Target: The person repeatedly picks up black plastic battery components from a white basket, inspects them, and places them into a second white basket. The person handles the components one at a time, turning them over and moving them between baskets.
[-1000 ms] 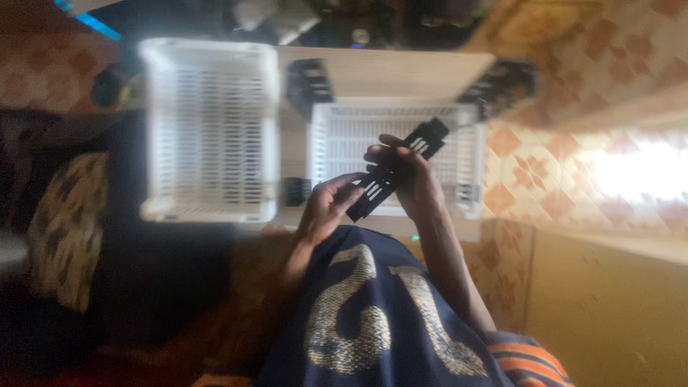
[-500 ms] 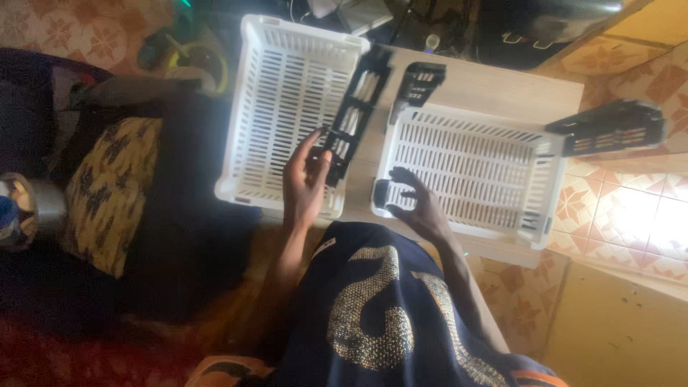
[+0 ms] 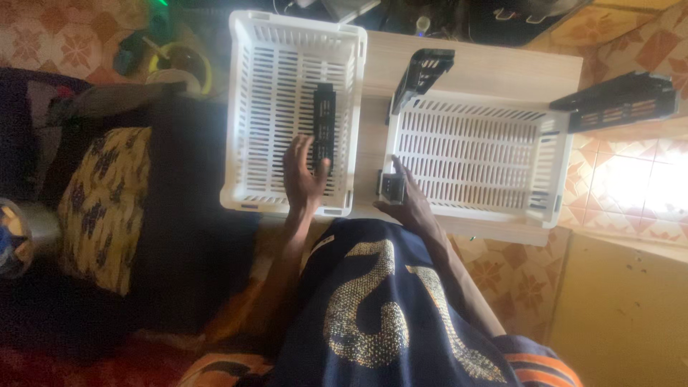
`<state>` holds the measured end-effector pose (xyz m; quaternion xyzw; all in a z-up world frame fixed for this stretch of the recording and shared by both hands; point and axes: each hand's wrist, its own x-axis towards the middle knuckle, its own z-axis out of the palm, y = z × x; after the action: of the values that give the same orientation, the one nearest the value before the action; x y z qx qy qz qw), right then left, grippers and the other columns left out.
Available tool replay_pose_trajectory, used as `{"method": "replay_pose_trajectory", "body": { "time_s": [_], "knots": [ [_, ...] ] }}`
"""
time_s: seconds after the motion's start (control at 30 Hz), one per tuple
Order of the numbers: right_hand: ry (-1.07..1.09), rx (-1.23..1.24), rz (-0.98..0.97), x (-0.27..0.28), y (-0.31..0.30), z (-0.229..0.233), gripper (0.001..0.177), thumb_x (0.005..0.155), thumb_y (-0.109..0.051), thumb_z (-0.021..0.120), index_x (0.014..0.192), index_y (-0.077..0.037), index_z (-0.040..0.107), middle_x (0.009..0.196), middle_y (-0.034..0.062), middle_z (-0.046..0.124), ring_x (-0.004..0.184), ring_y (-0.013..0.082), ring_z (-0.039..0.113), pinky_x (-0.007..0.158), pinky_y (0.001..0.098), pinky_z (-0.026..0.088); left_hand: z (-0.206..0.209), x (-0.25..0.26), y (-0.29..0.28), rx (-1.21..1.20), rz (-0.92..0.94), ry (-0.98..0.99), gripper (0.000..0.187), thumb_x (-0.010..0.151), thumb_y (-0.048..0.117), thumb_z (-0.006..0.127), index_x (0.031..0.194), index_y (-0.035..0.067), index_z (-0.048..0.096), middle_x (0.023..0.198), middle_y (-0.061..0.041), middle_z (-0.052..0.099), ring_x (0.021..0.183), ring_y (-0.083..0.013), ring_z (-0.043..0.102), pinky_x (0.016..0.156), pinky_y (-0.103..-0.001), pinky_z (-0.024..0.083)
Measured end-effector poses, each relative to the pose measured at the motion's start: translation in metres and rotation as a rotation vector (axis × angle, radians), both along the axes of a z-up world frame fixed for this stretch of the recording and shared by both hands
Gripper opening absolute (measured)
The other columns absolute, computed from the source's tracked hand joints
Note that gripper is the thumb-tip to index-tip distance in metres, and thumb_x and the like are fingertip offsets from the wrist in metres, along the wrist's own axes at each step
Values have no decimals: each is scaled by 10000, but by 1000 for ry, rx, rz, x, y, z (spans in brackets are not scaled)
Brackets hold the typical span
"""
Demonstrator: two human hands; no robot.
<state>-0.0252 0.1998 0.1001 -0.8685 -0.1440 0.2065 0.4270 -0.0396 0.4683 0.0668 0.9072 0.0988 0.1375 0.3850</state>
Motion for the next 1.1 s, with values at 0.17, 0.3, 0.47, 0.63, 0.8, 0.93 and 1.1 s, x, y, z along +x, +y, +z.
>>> {"method": "replay_pose_trajectory", "body": {
  "time_s": [0.17, 0.3, 0.47, 0.63, 0.8, 0.93, 1.1],
  "knots": [
    [-91, -174, 34, 4, -6, -24, 1253, 619, -296, 956, 1570, -95, 165, 1524, 256, 378, 1267, 444, 534, 983, 523, 526, 71, -12, -48, -379, -449, 100, 855, 807, 488, 803, 1471, 46, 496, 1479, -231, 560, 1351, -365, 580, 1105, -568, 506],
    [-292, -61, 99, 9, -15, -69, 929, 881, -245, 740, 1627, -128, 198, 1650, 205, 373, 1297, 387, 611, 940, 429, 619, 74, -5, -104, -538, -607, 0, 859, 814, 408, 820, 1478, 21, 435, 1426, -240, 558, 1248, -326, 621, 935, -448, 617],
    [-49, 160, 26, 17, -20, -99, 592, 1127, -319, 423, 1680, -139, 316, 1719, 209, 331, 1387, 421, 553, 896, 421, 645, 5, 6, -139, -370, -416, 136, 375, 912, 287, 764, 1188, 85, 610, 931, -83, 728, 774, -150, 733, 719, -285, 662],
    [-248, -117, 178, 10, -17, -79, 784, 933, -392, 614, 1544, -15, 300, 1628, 294, 223, 1057, 391, 690, 773, 433, 645, -53, 10, -157, -166, -315, -319, 205, 975, 245, 714, 1033, 125, 559, 815, -43, 602, 710, -146, 604, 686, -330, 574],
    [-188, -164, 153, 14, -17, -70, 697, 1019, -347, 551, 1568, 2, 300, 1678, 264, 222, 971, 303, 744, 700, 380, 659, -54, 23, -169, -17, -283, -618, 296, 1010, 248, 678, 1114, -16, 594, 817, -85, 642, 675, -183, 630, 621, -360, 564],
    [-292, 1, 138, 3, -23, -91, 708, 986, -363, 546, 1554, -29, 286, 1630, 231, 320, 951, 307, 745, 650, 356, 649, -47, 13, -161, -32, -353, -565, 247, 1006, 265, 677, 1010, 31, 599, 778, -70, 637, 638, -166, 622, 595, -347, 558],
    [198, -33, -70, -1, -21, -132, 603, 1073, -224, 294, 1656, -127, 176, 1561, 139, 509, 974, 296, 767, 587, 373, 616, -64, 15, -150, -84, -464, -506, 242, 1001, 287, 675, 881, 89, 605, 729, -51, 631, 591, -144, 612, 564, -332, 551]
  ]
}}
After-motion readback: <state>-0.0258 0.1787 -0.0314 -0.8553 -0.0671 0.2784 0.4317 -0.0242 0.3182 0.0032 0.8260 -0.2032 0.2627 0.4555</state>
